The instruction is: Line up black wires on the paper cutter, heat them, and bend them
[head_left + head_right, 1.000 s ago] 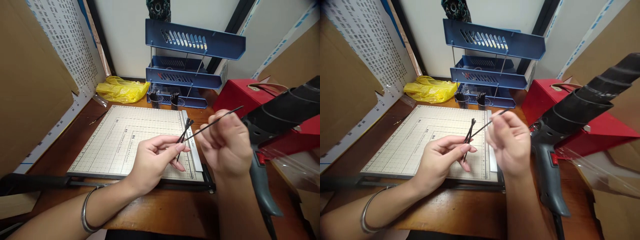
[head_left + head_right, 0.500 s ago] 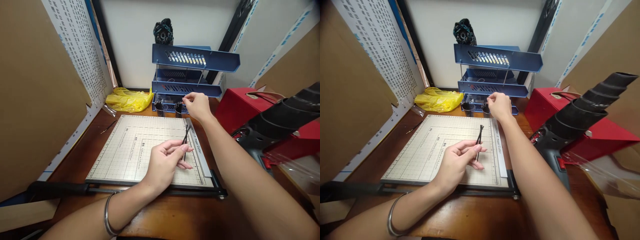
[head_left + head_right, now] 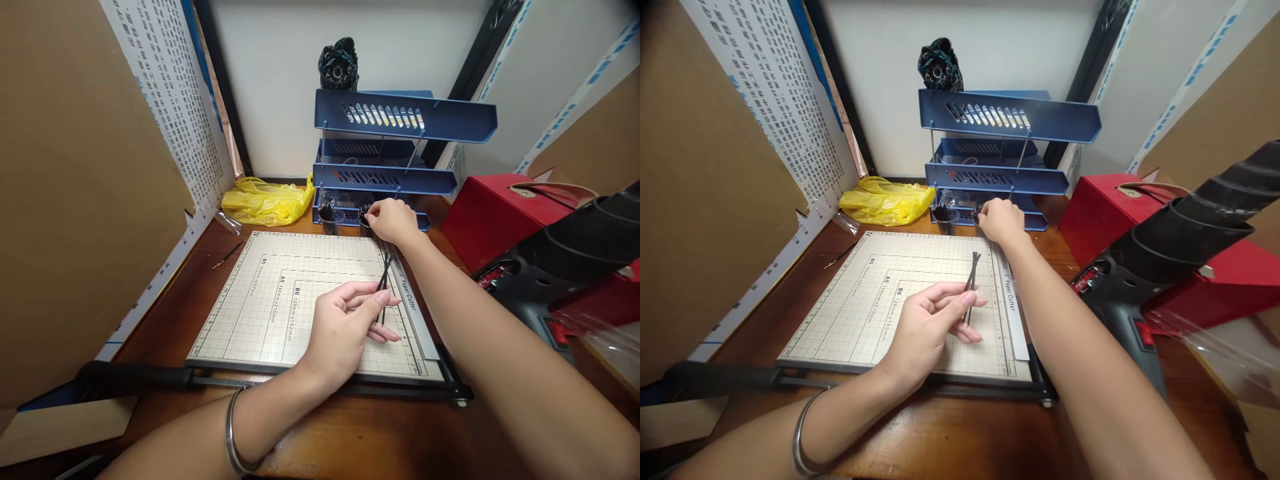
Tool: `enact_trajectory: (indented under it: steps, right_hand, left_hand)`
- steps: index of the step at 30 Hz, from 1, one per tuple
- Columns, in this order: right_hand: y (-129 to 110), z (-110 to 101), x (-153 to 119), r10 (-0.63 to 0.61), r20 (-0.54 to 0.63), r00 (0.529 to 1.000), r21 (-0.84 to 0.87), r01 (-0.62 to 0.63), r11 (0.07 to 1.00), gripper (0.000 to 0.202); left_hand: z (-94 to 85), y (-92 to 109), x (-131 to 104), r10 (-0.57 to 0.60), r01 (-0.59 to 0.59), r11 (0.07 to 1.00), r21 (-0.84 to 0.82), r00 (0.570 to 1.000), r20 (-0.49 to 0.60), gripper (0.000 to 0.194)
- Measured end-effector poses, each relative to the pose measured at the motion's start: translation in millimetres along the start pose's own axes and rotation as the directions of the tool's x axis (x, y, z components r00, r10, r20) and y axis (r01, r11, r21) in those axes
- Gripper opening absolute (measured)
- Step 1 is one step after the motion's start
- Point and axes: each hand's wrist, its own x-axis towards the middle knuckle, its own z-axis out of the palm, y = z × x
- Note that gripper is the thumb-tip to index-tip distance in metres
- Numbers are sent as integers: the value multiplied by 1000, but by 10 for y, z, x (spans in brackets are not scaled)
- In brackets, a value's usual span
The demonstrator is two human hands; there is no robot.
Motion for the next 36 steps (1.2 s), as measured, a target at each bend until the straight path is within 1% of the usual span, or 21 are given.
enact_trajectory:
  steps: [3,5,8,11,14,21,27,29,32,36]
  right_hand:
    - [-9,-117,29,22,-55,998,19,-21,1000,26]
    - [-8,-205,63,12,-117,993,62,-5,998,26]
    - [5,-298,135,-34,-243,970,195,83,977,23]
    - [13,-323,209,-68,-297,953,265,150,952,21]
    - [7,-299,255,-79,-279,957,281,160,946,20]
    - [-49,-235,242,-58,-200,978,252,109,962,18]
    - [-103,-219,200,-37,-119,992,176,58,983,18]
    - [-94,-206,201,-31,-73,997,125,40,991,17]
    - [-59,-186,214,-45,-23,999,82,47,996,13]
    - [-27,-216,182,-24,-55,998,106,30,994,17]
  left_hand:
    - [-4,-5,4,-3,3,1000,2,1000,-2,26]
    - [-6,-9,10,-4,4,1000,-6,1000,4,25]
    - [-7,-15,17,-9,9,1000,-11,1000,13,24]
    - [-9,-21,19,-5,5,1000,-13,1000,14,24]
    - [-11,-30,19,-2,2,1000,-8,1000,13,25]
    - [-9,-36,23,-6,6,1000,-19,1000,11,26]
    - [-14,-24,24,-16,16,1000,-23,1000,26,24]
    - [-15,-23,20,-15,16,1000,-18,999,29,24]
    - [-10,-18,13,-21,21,1000,-8,1000,19,25]
    - [-7,-18,15,-24,24,1000,-6,1000,11,26]
